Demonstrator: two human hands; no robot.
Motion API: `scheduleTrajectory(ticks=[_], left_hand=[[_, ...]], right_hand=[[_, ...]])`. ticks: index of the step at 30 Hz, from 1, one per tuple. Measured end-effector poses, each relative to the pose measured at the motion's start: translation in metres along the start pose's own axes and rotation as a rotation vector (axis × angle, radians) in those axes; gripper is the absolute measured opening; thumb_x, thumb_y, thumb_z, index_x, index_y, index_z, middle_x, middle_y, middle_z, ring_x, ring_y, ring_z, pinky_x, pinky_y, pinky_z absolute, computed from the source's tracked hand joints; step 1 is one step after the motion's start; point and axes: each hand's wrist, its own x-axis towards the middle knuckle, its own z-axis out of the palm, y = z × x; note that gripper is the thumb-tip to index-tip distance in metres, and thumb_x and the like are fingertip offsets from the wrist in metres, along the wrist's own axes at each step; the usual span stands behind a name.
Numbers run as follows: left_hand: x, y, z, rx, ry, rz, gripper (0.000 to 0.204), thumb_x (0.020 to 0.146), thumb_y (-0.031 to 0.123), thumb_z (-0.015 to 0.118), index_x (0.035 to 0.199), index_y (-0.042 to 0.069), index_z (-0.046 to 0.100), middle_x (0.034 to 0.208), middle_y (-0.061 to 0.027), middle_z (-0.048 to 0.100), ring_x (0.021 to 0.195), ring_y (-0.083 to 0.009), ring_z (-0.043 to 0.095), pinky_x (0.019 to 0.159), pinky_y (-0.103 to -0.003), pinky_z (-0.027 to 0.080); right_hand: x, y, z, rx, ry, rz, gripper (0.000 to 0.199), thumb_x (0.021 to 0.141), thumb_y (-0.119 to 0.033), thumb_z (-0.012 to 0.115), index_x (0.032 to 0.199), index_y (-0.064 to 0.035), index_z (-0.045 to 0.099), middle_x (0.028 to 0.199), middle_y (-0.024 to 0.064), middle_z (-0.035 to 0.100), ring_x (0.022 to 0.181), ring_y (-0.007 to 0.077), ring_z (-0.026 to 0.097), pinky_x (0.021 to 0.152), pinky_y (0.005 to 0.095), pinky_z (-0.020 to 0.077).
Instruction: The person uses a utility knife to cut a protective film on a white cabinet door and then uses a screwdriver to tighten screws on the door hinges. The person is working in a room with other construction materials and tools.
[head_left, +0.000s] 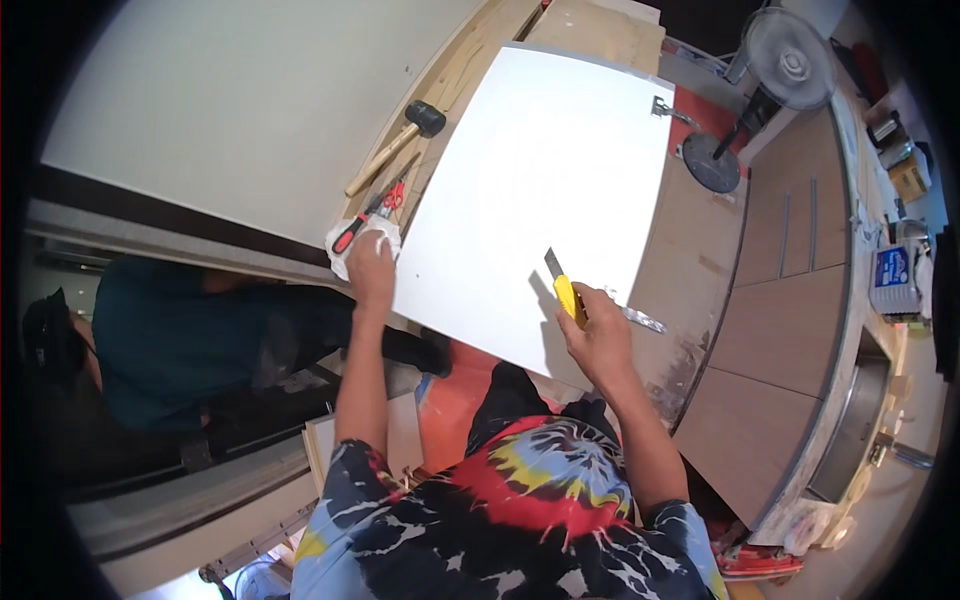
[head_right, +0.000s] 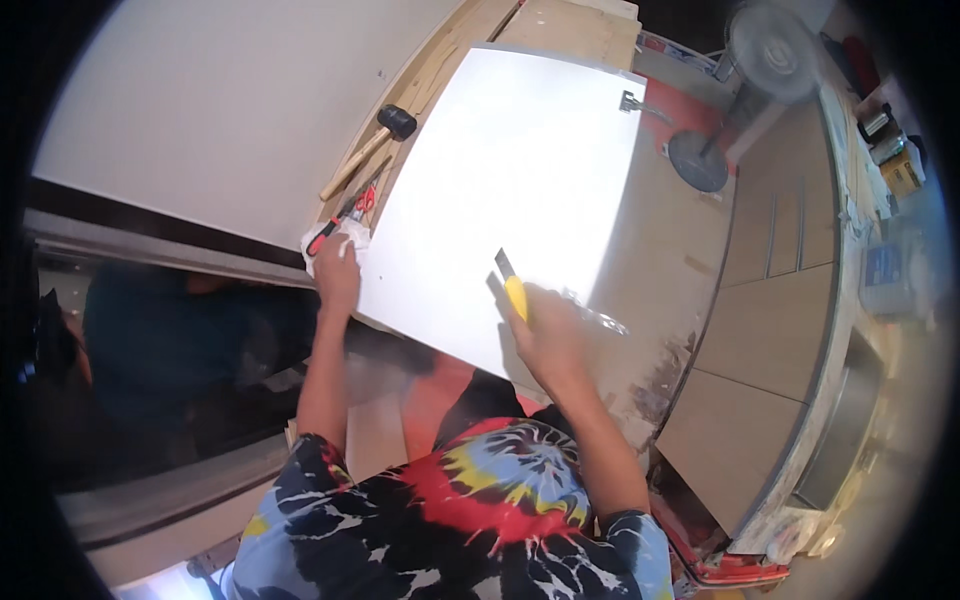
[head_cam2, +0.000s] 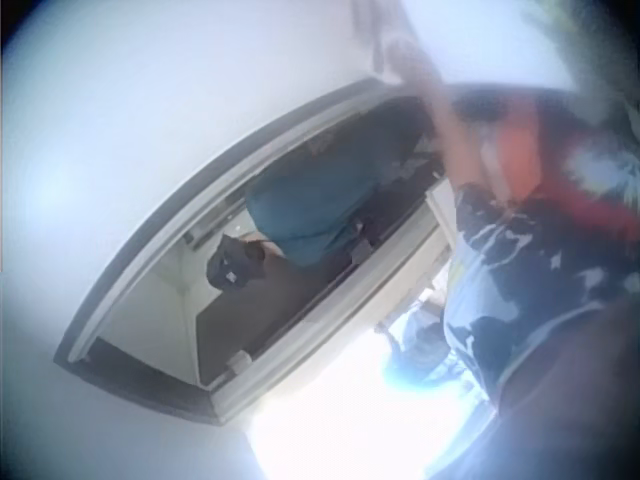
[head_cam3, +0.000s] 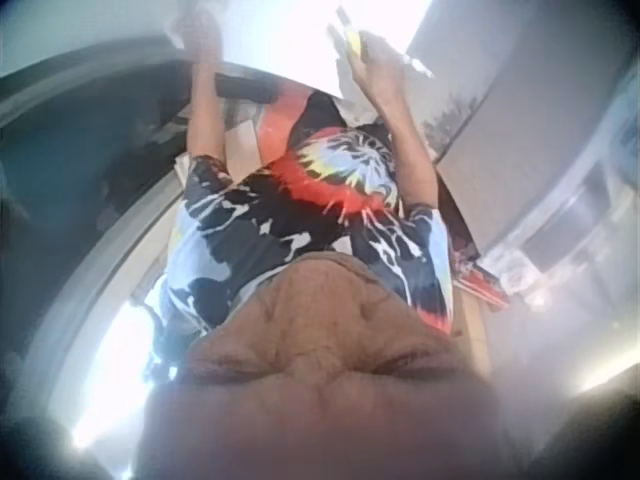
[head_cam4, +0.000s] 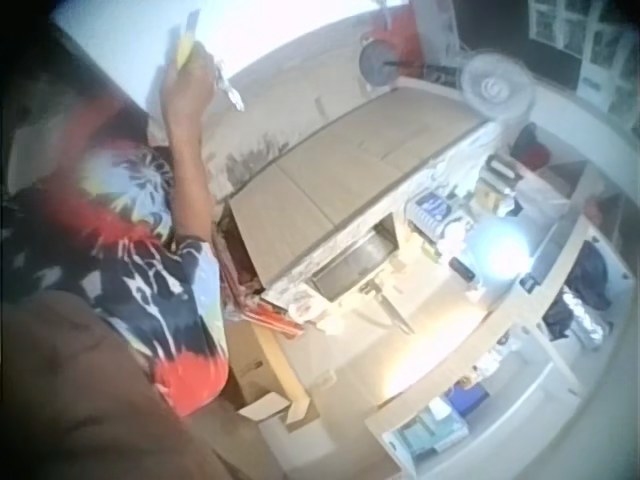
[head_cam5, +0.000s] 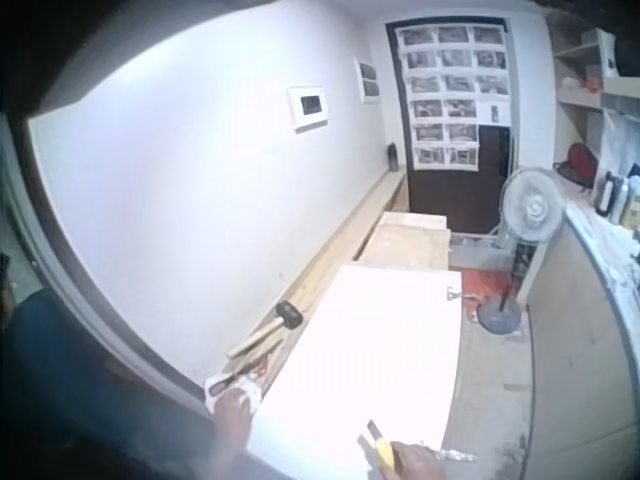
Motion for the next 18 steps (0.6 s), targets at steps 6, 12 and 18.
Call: scheduleTrajectory(ticks=[6,12,18], left_hand=[[0.064,-0.109,0.051,0.327,-0.421,-0.039,0.027,0.088,0.013,0.069,0.113,0.005,0.065,0.103,-0.0156,0.068,0.103,-0.036,0.064,0.094,-0.05,0.047],[0.063,-0.136,0.04,0.401,-0.343,0.098,0.029,0.095,0.014,0.058,0.124,0.011,0.063,0.109,-0.0126,0.065,0.105,-0.0321,0.064,0.101,-0.054,0.04],[0.05,-0.062,-0.039,-0.097,-0.029,0.098,0.031,0.1,0.013,0.057,0.128,0.001,0.059,0.111,-0.017,0.063,0.1,-0.034,0.063,0.087,-0.045,0.05]], right_hand=[[0.067,-0.01,0.058,-0.196,0.127,0.109,0.042,0.087,-0.023,0.074,0.121,-0.0028,0.059,0.101,0.0175,0.063,0.091,0.037,0.062,0.078,0.0483,0.0507],[0.055,-0.024,0.064,-0.251,0.474,-0.015,0.038,0.087,-0.013,0.075,0.12,0.0019,0.064,0.11,0.0169,0.066,0.092,0.03,0.067,0.079,0.0387,0.0548],[-0.005,-0.072,0.085,0.45,0.207,0.249,0.031,0.093,-0.016,0.071,0.118,0.0024,0.065,0.101,0.0153,0.068,0.09,0.0212,0.068,0.079,0.0323,0.0547]])
